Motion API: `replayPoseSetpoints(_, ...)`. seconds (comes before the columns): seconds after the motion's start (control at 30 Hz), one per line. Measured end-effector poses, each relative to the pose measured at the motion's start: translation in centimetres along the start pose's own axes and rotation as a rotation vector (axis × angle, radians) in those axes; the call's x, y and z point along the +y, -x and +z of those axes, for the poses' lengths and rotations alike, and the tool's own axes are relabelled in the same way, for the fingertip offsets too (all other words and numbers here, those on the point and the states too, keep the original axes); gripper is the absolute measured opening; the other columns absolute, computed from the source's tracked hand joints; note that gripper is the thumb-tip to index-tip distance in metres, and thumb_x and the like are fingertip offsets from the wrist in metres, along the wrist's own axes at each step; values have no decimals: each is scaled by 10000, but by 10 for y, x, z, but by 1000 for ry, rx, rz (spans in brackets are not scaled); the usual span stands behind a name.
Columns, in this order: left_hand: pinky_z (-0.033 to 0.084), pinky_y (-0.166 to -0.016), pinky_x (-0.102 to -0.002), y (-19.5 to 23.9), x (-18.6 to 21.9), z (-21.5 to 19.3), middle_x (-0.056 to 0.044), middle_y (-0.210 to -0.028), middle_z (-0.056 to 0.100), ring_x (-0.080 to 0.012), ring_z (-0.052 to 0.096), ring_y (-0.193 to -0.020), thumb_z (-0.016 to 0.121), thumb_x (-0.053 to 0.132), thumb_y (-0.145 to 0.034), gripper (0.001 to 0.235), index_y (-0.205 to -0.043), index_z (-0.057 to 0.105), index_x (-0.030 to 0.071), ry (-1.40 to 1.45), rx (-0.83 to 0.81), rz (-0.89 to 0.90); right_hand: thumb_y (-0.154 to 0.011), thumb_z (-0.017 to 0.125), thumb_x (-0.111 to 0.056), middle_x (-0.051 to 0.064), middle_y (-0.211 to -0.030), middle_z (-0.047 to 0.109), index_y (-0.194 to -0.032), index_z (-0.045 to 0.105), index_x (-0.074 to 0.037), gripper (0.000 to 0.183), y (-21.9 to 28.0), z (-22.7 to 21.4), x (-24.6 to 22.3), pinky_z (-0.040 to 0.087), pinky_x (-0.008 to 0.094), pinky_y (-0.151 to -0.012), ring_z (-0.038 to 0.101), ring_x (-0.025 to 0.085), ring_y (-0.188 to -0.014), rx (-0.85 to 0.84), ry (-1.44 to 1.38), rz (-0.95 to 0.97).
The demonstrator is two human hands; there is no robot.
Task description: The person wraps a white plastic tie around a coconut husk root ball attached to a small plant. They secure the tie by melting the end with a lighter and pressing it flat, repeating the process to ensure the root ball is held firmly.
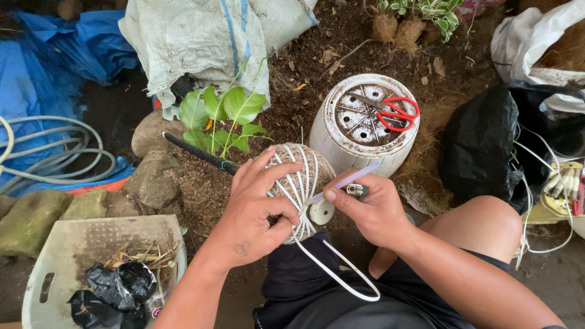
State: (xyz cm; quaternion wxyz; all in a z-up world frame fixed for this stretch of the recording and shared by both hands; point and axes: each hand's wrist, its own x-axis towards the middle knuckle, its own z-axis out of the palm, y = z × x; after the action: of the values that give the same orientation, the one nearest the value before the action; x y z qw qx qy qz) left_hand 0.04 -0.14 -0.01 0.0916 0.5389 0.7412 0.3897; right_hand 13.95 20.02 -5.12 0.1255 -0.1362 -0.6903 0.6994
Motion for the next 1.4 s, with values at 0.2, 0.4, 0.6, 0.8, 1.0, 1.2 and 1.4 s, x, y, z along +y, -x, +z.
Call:
replayPoseSetpoints(0.2, 170, -1227, -607, 1, -1, 0, -78, -1452, 590, -433, 340, -1511, 758, 109, -717, 71, -724, 730, 174, 5, 0, -7, -956, 724, -88, 45, -960, 750, -983, 744, -10, 85, 2, 1, -2, 537, 266, -783, 661, 97, -870, -5, 121, -163)
replayPoseSetpoints(0.4, 181, -1228, -600, -1, -2, 0, -69, -1447, 597, -430, 344, -1510, 761, 113, -719, 72, -726, 723, 174, 4, 4, 11, -933, 736, -63, 67, -980, 746, -988, 738, -14, 74, 4, -1, -4, 553, 303, -813, 692, 149, -895, -1, 154, -282)
replayPoseSetpoints(0.6, 183, -1227, -597, 0, -3, 0, -70, -1451, 592, -431, 340, -1511, 753, 107, -710, 72, -724, 727, 173, 6, 2, 14, -932, 736, -54, 82, -988, 753, -988, 738, -20, 65, 2, -2, -2, 555, 324, -821, 701, 177, -902, -16, 187, -301)
replayPoseSetpoints(0.8, 176, -1227, -599, 1, -3, -1, -71, -1455, 587, -431, 335, -1512, 760, 115, -710, 65, -721, 727, 169, 11, -3, 7, -826, 779, -38, 99, -1023, 701, -1071, 705, -39, 256, -4, -12, -22, 492, 364, -772, 683, 254, -896, -90, 644, -771)
replayPoseSetpoints(1.0, 181, -1221, -597, -1, -2, -1, -77, -1451, 586, -434, 340, -1501, 741, 98, -688, 76, -723, 725, 163, 6, -8, 18, -761, 770, -118, 77, -1059, 668, -1130, 679, -35, 389, -4, -15, -55, 495, 413, -806, 629, 258, -888, -207, 942, -1001)
replayPoseSetpoints(1.2, 188, -1227, -589, 0, 0, -1, -69, -1452, 593, -434, 344, -1506, 731, 92, -692, 82, -727, 730, 167, -7, -5, 9, -688, 742, -126, 91, -1057, 672, -1123, 681, -20, 452, -6, -14, -77, 505, 414, -826, 630, 258, -894, -263, 1039, -1030)
replayPoseSetpoints(1.4, 197, -1215, -575, 2, 0, -2, -70, -1440, 596, -424, 343, -1501, 748, 95, -683, 72, -707, 731, 160, 2, -9, -16, -668, 734, -144, 47, -975, 710, -1062, 714, -66, 402, -21, -65, -62, 506, 437, -684, 659, 262, -795, -184, 1016, -963)
